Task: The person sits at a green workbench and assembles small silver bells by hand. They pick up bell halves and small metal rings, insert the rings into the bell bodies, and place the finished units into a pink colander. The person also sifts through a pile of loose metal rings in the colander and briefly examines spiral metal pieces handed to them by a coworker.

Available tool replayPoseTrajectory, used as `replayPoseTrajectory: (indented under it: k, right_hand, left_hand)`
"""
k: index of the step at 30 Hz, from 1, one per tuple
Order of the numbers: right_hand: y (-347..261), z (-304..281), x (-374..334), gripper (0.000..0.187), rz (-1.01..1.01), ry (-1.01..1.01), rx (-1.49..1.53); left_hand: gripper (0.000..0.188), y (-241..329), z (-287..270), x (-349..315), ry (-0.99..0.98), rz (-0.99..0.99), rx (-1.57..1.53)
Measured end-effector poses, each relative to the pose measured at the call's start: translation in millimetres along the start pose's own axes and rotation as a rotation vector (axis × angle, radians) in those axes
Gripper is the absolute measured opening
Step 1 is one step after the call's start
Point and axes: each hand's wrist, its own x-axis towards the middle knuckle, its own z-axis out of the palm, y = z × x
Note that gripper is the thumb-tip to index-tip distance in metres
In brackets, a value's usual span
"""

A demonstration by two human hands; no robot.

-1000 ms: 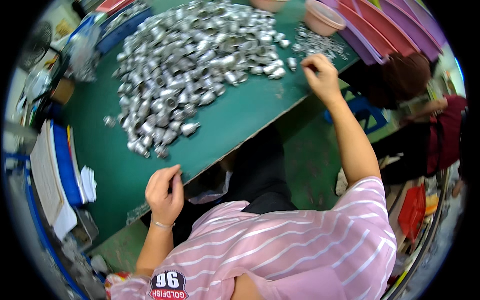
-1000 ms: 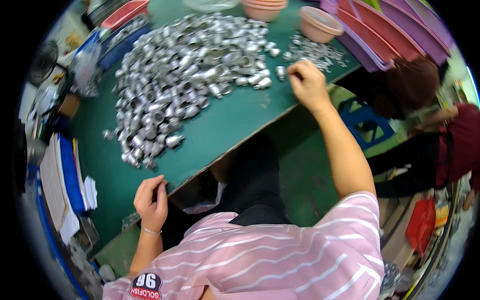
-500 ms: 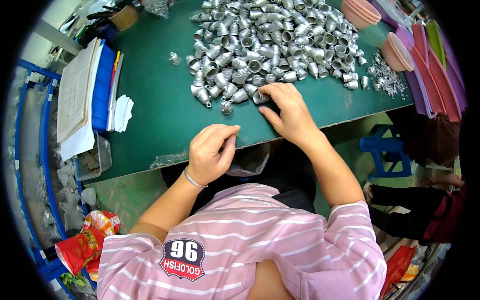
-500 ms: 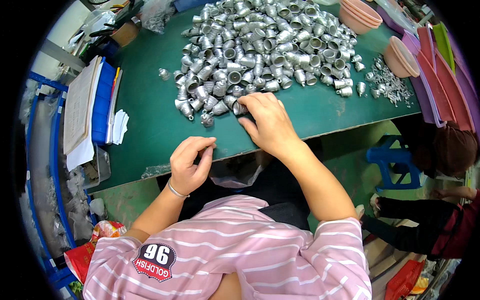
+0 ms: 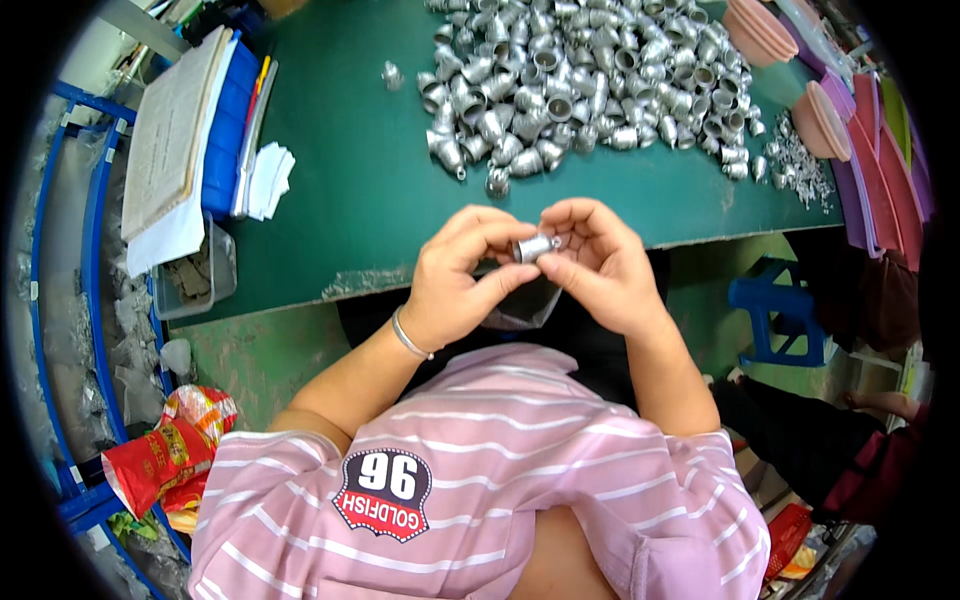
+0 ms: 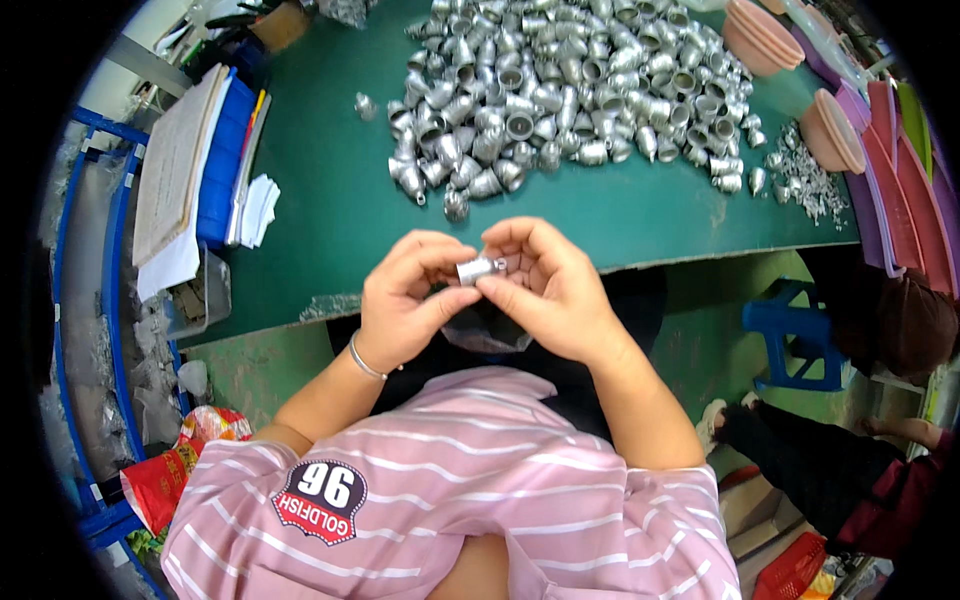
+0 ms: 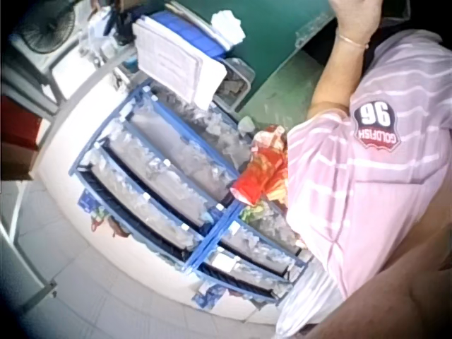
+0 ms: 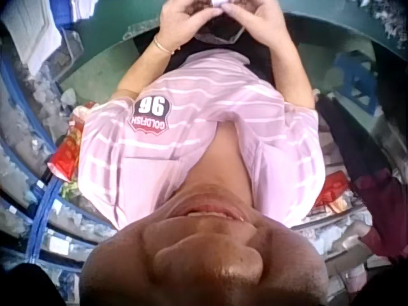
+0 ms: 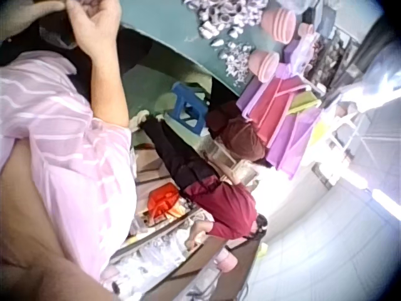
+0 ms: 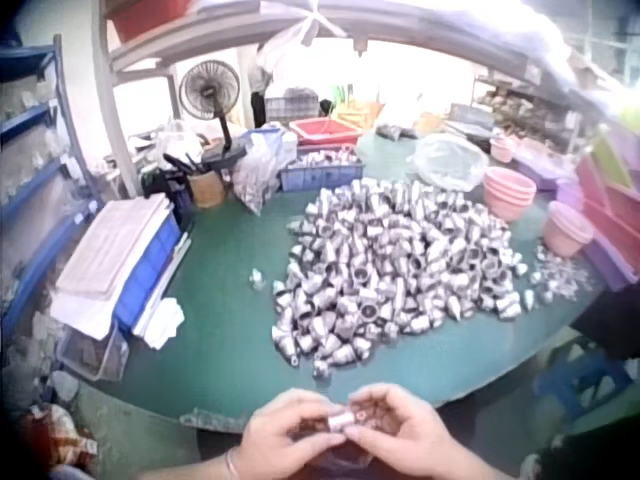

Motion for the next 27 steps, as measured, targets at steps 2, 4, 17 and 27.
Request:
replayPoseTrajectory:
  k: [2,4,17,27]
  right_hand:
    - [-9.2,-4.6,1.5,0.023,0.102,0.025,-0.013]
    - [-6.2,-6.4,-0.8,0.024,0.173,0.070,0.032]
    - [-4.5,10.0,-5.3,0.031,-0.195,-0.014,-0.147]
    - [11.1,1.8,-1.8,0.021,-0.065,-0.187,0.105]
  left_hand:
    - [0.031,0.5,3.5,-0.5,0.063,-0.053,-0.278]
    - [0.031,1.3,2.7,-5.2,0.063,-0.085,-0.290]
    - [0.040,2.0,0.9,-5.9,0.105,0.080,-0.267]
    - [0.060,3.8,0.7,-13.7,0.141,0.191,-0.223]
